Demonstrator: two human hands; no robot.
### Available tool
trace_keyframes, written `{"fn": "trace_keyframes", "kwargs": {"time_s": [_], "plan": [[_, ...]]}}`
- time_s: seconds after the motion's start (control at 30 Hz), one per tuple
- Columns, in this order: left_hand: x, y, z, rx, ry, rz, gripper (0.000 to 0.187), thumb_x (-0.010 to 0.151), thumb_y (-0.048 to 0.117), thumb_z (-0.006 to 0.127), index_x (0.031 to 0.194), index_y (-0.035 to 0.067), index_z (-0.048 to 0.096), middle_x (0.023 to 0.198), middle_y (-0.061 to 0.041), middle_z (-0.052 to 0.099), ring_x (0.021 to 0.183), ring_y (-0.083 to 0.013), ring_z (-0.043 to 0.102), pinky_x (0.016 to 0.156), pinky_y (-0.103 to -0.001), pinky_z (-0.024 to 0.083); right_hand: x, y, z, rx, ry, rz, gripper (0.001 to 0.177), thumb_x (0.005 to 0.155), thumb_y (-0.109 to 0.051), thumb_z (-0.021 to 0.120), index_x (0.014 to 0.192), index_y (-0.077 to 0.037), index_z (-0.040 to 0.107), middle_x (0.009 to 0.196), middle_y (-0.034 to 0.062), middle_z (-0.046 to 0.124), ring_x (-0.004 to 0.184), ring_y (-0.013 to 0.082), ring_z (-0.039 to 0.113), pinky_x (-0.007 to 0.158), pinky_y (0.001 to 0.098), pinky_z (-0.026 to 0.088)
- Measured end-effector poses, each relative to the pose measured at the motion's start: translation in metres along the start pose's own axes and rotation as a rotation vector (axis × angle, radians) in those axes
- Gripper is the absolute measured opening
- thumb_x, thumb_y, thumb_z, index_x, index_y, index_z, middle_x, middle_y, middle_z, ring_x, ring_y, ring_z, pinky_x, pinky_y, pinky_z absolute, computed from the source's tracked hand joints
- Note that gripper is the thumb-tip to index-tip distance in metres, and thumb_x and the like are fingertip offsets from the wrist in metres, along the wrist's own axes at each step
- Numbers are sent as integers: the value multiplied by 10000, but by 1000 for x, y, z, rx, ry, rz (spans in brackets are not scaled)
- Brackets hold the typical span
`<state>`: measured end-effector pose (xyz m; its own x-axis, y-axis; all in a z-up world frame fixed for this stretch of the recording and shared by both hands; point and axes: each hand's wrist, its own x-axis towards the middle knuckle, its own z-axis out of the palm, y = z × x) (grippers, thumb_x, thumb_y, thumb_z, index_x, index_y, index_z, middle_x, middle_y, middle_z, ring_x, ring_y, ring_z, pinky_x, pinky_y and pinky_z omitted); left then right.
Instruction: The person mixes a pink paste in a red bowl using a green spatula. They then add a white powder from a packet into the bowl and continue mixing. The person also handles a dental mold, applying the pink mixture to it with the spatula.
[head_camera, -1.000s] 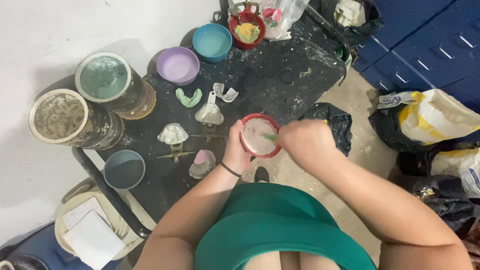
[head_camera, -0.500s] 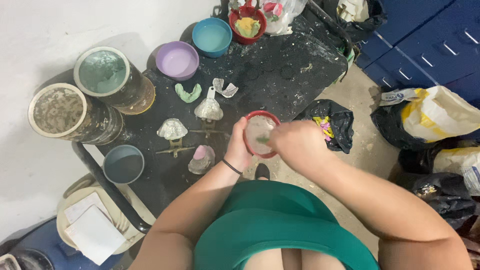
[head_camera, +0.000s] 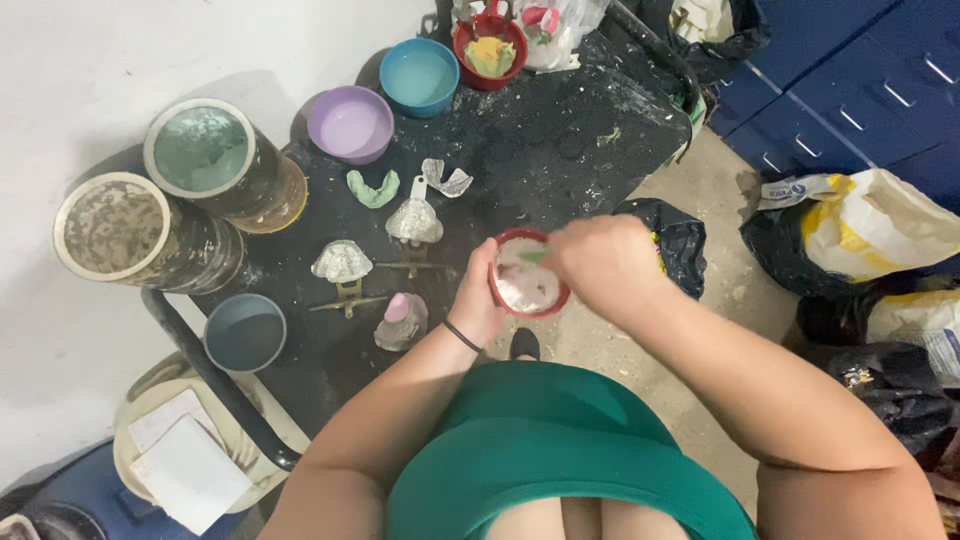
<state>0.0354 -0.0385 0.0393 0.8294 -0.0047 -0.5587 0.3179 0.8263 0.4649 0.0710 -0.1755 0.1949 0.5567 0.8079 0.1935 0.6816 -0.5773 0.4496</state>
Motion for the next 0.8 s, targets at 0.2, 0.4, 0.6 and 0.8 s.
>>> {"fn": "trace_keyframes", "kwargs": {"time_s": [0.2, 0.4, 0.6, 0.8], "plan": [[20, 15, -18, -38, 30, 44, 424, 935, 543, 671, 1073, 153, 767, 1093, -108, 799, 990, -246, 765, 894, -445, 646, -35, -19, 43, 161, -10, -16, 240, 820, -81, 670, 654, -223, 570, 553, -19, 567, 513, 203, 626, 478, 361, 477], [-4, 22, 8, 127, 35, -42, 545, 883, 628, 686, 1173, 168, 717, 1154, -155, 779, 1095, -319, 743, 896, -517, 618, -3, 10, 31, 180, -29, 12, 189, 883, -141, 691, 704, -203, 679, 594, -53, 623, 548, 154, 660, 542, 293, 514], [10, 24, -9, 99, 92, -15, 534, 863, 662, 682, 1123, 199, 735, 1115, -125, 792, 1044, -320, 762, 848, -545, 637, -25, -15, 38, 151, -3, -47, 189, 822, -136, 703, 689, -242, 620, 563, -34, 590, 528, 174, 652, 492, 332, 494], [1, 20, 8, 110, 44, -35, 478, 859, 593, 747, 1073, 165, 732, 1083, -162, 790, 1032, -322, 763, 835, -514, 640, 2, 16, 18, 164, -82, -22, 217, 889, -227, 746, 686, -204, 674, 560, -60, 603, 515, 119, 628, 526, 258, 501]]}}
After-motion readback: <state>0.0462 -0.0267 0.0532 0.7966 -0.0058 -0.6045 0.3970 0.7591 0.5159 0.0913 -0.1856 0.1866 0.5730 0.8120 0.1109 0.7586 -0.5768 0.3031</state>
